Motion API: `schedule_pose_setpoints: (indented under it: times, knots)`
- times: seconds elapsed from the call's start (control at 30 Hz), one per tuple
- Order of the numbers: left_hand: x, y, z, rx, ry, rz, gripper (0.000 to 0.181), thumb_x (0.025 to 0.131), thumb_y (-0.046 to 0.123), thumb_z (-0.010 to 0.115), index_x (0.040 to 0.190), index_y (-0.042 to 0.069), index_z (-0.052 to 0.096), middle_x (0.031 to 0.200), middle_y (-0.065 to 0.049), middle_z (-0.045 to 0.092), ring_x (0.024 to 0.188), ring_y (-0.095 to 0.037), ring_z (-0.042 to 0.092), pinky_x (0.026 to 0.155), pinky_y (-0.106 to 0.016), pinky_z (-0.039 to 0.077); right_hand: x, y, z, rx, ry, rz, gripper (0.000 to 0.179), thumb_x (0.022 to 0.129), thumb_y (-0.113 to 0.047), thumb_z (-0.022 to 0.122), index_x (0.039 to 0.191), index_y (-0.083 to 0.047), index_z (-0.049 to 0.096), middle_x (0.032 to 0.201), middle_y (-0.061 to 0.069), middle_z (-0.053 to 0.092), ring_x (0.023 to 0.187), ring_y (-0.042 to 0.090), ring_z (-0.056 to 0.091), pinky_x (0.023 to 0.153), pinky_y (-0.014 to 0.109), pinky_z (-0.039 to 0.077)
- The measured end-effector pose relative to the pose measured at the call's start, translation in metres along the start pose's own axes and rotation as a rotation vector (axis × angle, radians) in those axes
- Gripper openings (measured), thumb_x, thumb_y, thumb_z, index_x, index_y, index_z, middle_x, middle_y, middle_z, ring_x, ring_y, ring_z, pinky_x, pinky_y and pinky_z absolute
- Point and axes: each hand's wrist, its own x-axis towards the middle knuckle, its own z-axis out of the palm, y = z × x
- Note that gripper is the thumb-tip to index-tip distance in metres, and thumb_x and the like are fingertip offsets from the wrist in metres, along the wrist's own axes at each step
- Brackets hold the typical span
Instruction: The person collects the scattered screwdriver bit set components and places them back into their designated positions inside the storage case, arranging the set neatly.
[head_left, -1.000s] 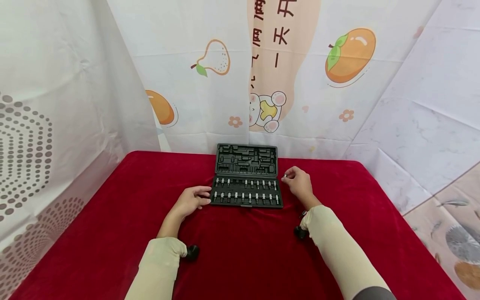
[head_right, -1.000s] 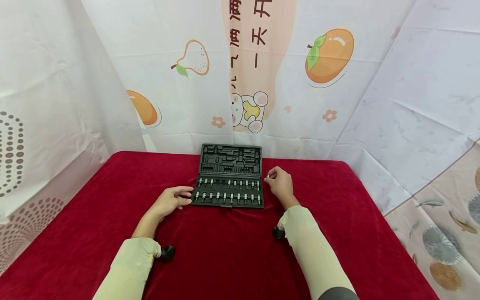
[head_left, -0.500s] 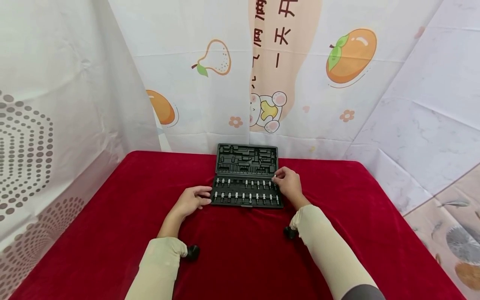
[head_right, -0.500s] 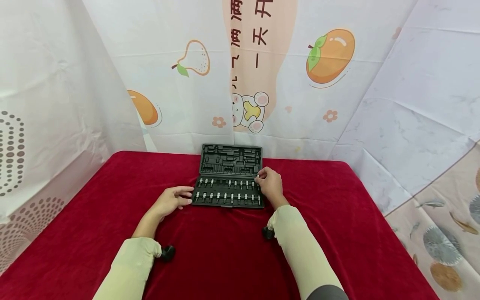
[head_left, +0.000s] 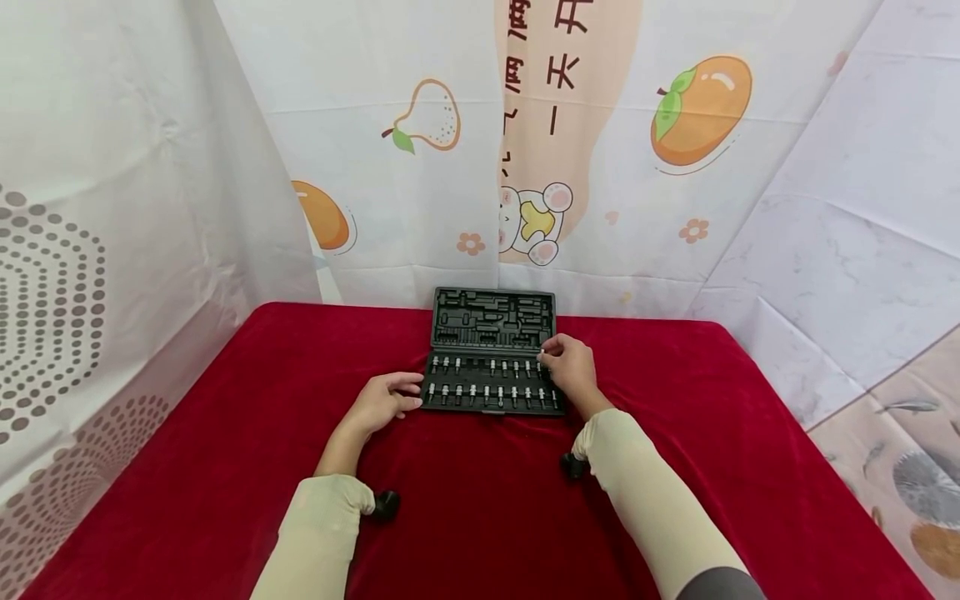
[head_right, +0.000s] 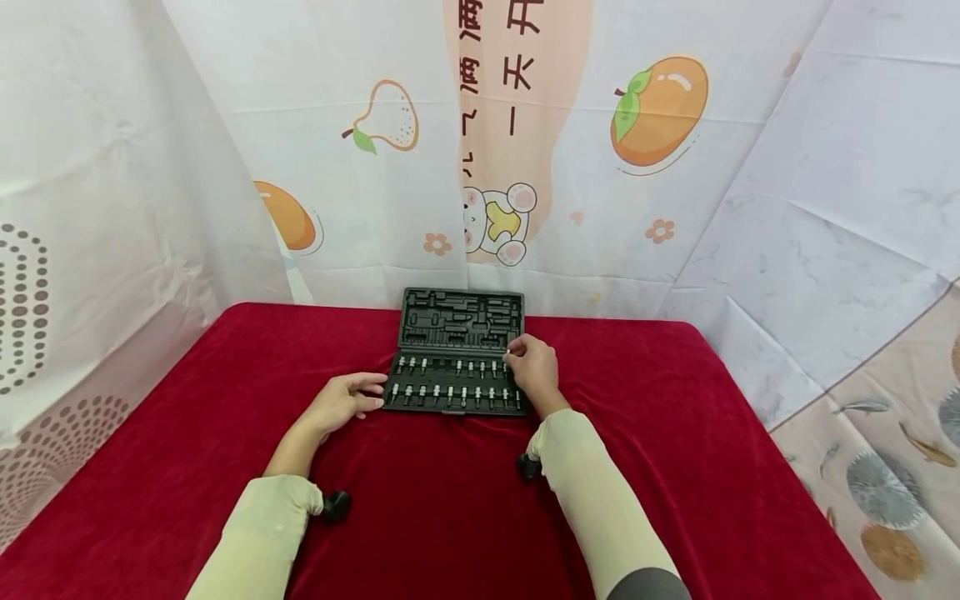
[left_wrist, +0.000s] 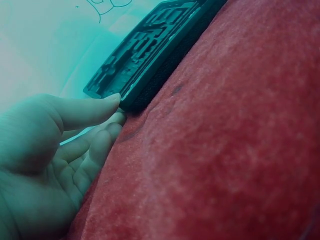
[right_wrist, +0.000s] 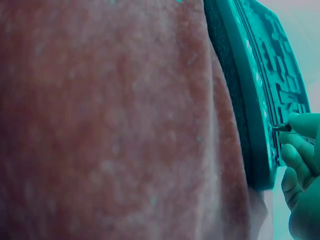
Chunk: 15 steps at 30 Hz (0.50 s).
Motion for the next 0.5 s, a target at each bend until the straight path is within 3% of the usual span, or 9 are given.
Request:
schedule_pose_setpoints:
  times: [0.5]
  knots:
    - [0.000, 0.003, 0.000, -0.005, -0.001, -0.003, 0.044, 0.088, -0.001, 0.068, 0.131, 0.000, 0.060, 0.114, -0.018, 0.064, 0.084, -0.021, 0.064, 0.069, -0.033, 0.052, -0.006, -0.014, 0.014, 0.010, -0.009, -0.009, 0.008, 0.086, -0.013, 0.076, 0.091, -0.008, 0.072, 0.088, 0.007, 0.070, 0.084, 0.024, 0.061, 0.072, 0.039, 0.050]
